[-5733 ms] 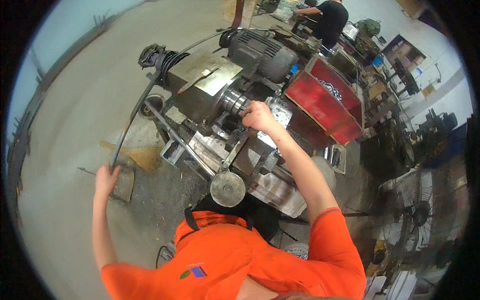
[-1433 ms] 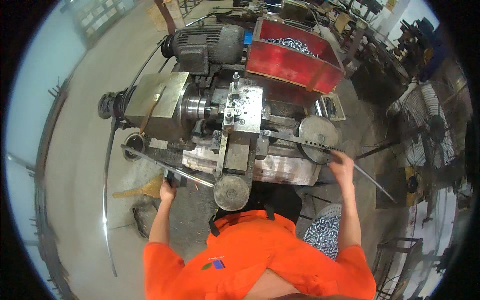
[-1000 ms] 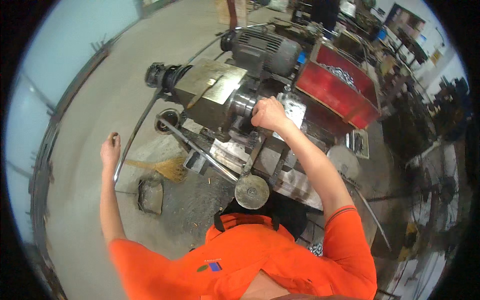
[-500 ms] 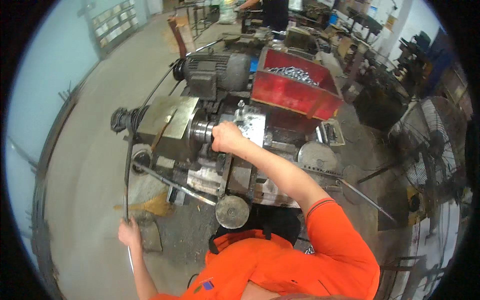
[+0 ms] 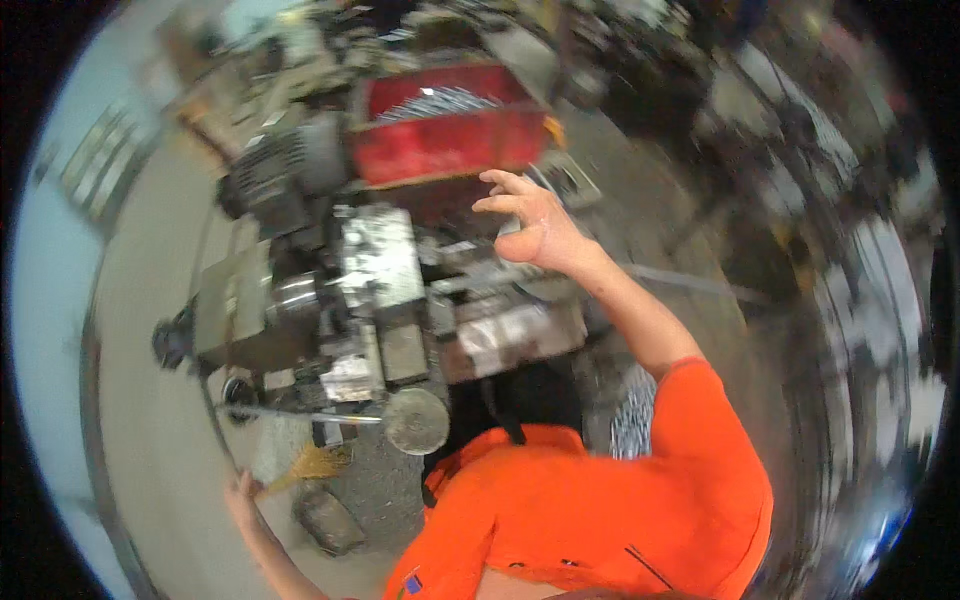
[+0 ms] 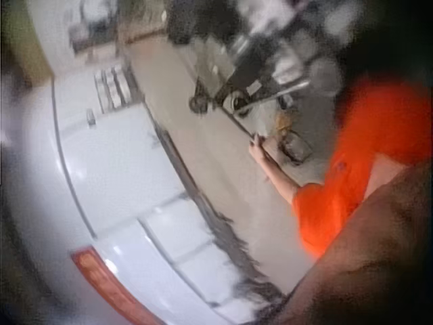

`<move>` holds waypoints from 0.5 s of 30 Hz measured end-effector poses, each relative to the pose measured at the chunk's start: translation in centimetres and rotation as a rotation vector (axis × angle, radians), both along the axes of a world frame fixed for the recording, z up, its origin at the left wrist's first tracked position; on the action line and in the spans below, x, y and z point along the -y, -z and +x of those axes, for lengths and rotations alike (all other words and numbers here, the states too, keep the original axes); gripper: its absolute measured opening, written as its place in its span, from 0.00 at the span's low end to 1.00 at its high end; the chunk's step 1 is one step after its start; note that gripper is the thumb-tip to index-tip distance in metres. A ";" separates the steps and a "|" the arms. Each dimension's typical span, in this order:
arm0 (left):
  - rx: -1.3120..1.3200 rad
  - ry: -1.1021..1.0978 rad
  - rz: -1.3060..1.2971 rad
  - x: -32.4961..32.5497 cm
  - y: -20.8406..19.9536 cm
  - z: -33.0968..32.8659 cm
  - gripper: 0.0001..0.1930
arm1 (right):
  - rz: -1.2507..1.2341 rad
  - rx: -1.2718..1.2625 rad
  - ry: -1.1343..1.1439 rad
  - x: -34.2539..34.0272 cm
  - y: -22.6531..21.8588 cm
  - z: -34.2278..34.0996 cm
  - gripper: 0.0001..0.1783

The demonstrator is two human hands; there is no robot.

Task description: The person operates a metal turning machine by inserting metal rods into the chuck, engaging the machine with a lever, and removing finished parts. The person repeatedly cycles through loading, machining, and unloading steps while collecting finished parts in a nearby container.

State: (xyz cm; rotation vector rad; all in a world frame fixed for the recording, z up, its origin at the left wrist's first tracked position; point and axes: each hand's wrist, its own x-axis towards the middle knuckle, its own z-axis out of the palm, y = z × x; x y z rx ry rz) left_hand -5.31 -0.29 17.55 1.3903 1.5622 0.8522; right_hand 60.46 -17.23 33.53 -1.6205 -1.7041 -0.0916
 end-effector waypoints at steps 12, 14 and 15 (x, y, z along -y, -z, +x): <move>0.260 -0.099 -0.400 -4.5 3.4 -7.6 0.17 | -0.893 -0.320 1.349 38.7 26.1 13.2 0.16; 0.170 -0.086 -0.404 -4.5 2.8 -8.1 0.17 | -1.077 -0.333 1.253 37.9 26.0 11.6 0.20; 0.101 -0.137 -0.363 -4.1 2.8 -8.6 0.18 | -1.096 -0.312 1.215 38.4 28.1 12.2 0.21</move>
